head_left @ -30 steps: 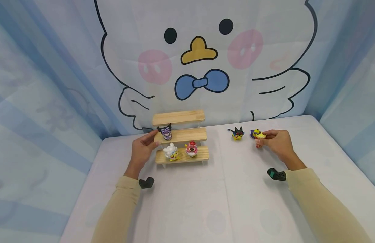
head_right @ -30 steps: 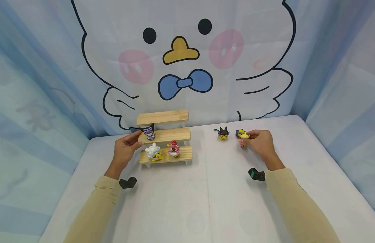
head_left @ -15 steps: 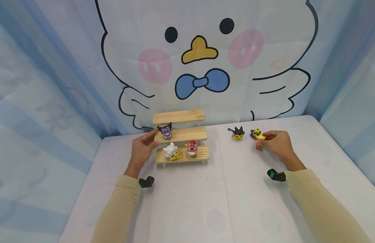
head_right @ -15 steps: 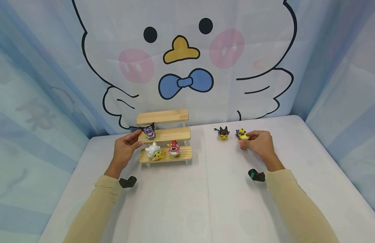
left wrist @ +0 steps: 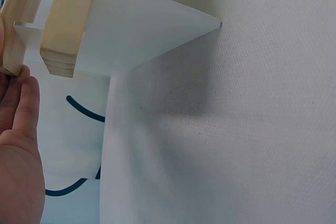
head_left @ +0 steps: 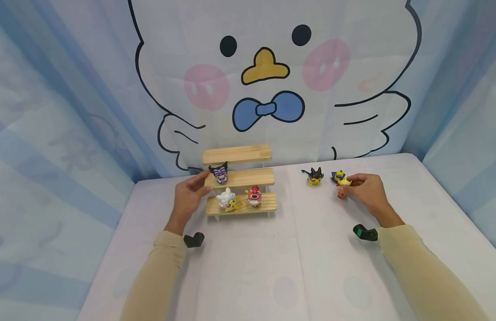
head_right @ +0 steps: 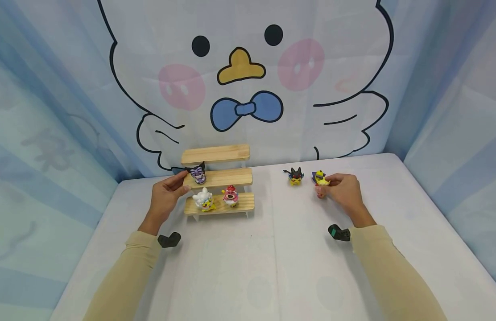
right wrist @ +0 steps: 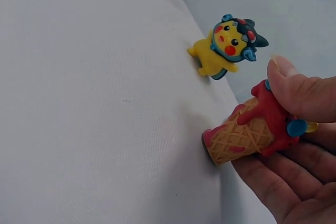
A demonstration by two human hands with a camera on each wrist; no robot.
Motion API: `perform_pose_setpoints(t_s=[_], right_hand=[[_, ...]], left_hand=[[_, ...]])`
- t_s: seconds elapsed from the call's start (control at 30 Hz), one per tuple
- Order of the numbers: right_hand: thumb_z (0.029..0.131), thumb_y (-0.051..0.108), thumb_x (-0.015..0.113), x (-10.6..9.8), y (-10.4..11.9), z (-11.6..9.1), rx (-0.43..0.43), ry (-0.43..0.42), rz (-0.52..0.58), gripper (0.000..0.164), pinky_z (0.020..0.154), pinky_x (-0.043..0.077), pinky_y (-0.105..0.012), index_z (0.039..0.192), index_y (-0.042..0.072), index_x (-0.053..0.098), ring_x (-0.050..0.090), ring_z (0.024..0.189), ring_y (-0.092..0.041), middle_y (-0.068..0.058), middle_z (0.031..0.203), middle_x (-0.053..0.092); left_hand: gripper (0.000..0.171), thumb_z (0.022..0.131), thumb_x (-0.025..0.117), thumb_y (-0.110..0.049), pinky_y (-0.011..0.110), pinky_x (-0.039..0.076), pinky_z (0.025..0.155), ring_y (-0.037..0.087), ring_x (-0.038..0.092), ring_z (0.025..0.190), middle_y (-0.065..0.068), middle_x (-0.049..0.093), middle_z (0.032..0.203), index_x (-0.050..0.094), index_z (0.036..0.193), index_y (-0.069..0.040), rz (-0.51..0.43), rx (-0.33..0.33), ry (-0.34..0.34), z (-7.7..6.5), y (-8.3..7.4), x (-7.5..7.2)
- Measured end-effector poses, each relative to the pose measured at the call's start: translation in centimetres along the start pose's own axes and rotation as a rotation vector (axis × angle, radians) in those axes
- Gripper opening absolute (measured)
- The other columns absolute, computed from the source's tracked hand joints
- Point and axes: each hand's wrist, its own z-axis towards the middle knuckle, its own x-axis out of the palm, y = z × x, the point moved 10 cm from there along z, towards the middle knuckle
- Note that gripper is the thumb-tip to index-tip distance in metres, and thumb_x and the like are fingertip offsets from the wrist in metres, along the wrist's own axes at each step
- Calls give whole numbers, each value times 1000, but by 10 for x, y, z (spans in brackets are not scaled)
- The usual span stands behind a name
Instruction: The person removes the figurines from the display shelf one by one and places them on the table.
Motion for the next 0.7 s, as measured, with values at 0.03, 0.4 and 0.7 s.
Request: perform_pose_setpoints(t_s=[0.03, 0.4, 0.7], right_hand=[[93, 24, 81, 0, 0, 0, -4, 0, -4, 55, 65, 46, -4, 135, -7, 62, 58, 116, -36, -30, 131, 64], [93, 35, 80, -2, 6, -5, -42, 20, -59, 65, 107, 55, -55, 139, -7, 59, 59, 128, -44, -32, 137, 63], [93, 36, 80, -11, 15, -8, -71, 20, -81, 59, 107, 56, -56, 136, -1, 63, 61, 127, -42, -28, 136, 66]], left_hand=[[51, 95, 72, 2, 26, 56, 105, 24, 57, 143, 9, 60, 152, 63, 144, -11, 0, 1, 2, 0, 0, 0], [50, 95, 72, 1, 25, 56, 105, 24, 57, 142, 10, 60, 152, 63, 143, -10, -1, -1, 5, -1, -3, -1], [51, 95, 72, 1, 25, 56, 105, 24, 57, 142, 10, 60, 152, 63, 144, -11, -12, -12, 6, -2, -1, 0]])
